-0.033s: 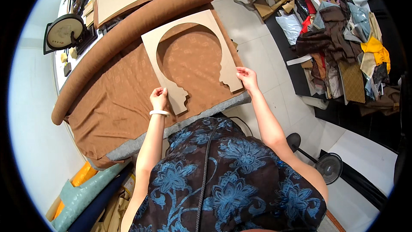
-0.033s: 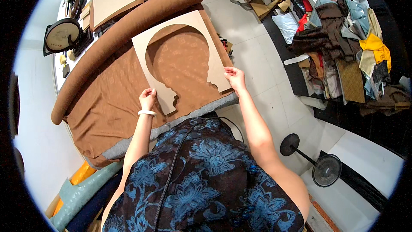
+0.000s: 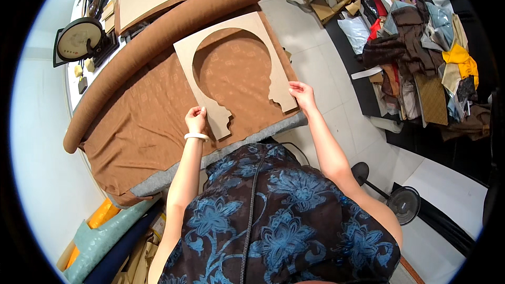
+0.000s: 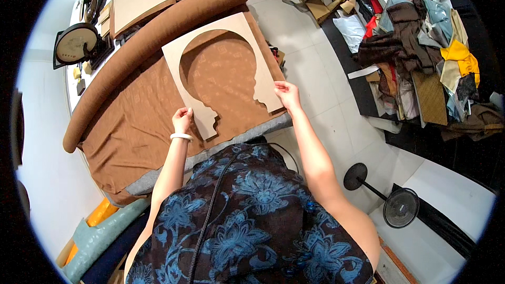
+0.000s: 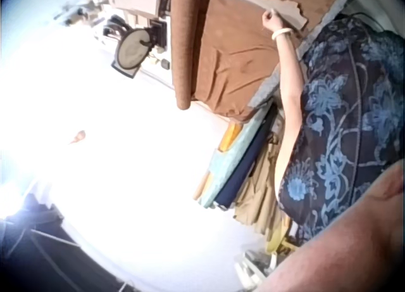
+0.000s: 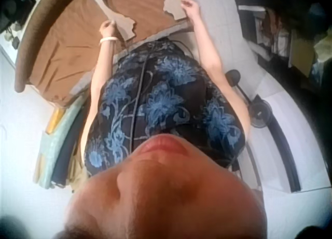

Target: The person uses scissors to cut a large piece of brown fabric laid out on a gray workbench. They trim the fabric along the edges of a rectangular cardboard template and then cut out a circular shape using a separate cardboard template. The person removes the cut pieces and adjusts the fabric roll during the process.

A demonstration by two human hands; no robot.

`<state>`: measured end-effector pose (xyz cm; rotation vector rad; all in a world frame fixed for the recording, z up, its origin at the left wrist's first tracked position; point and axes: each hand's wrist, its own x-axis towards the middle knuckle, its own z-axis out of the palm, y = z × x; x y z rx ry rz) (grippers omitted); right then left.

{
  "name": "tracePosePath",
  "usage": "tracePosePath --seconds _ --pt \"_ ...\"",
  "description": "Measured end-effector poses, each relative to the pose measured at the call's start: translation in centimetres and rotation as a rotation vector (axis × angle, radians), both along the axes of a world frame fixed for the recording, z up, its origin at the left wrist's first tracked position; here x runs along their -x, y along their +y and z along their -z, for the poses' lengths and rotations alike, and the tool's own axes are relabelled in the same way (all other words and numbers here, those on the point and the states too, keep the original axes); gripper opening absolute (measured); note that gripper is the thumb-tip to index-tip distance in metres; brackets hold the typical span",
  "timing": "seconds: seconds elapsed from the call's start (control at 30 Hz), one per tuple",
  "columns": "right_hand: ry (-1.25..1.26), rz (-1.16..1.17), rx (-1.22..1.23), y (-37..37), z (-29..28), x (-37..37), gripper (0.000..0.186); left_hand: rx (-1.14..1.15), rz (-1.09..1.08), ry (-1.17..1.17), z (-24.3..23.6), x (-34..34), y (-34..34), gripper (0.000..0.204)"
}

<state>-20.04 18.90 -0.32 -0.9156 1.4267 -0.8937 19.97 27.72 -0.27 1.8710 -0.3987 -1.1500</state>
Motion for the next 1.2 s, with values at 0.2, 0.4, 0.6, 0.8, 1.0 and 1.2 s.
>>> tracePosePath --seconds 0.2,0.4,0.6,0.8,1.0,1.2 --pt "0.226 0.0 -0.001 0.9 2.8 0.4 0.025 -0.107 0.016 -0.155 3.2 1.2 1.1 0.014" --pt "0.283 0.076 0.103 1.1 3.5 0.7 0.02 -0.011 0.015 -0.143 3.7 1.3 0.8 0.016" --pt "0.421 0.037 0.12 1.0 2.3 -0.2 0.019 -0.013 0.019 -0.187 5.6 0.6 1.9 0.015" --pt "0.473 0.019 0.145 1.2 1.3 -0.1 0.014 -0.089 0.044 -0.145 3.2 1.4 1.1 0.016" --pt "0.515 -0.011 0.297 1.4 1.4 -0.3 0.009 -0.085 0.067 -0.144 1.8 2.2 1.7 0.015" --pt "0.64 0.238 0.301 2.9 1.0 3.6 0.009 0.079 0.187 -0.392 0.1 -1.1 6.4 0.015"
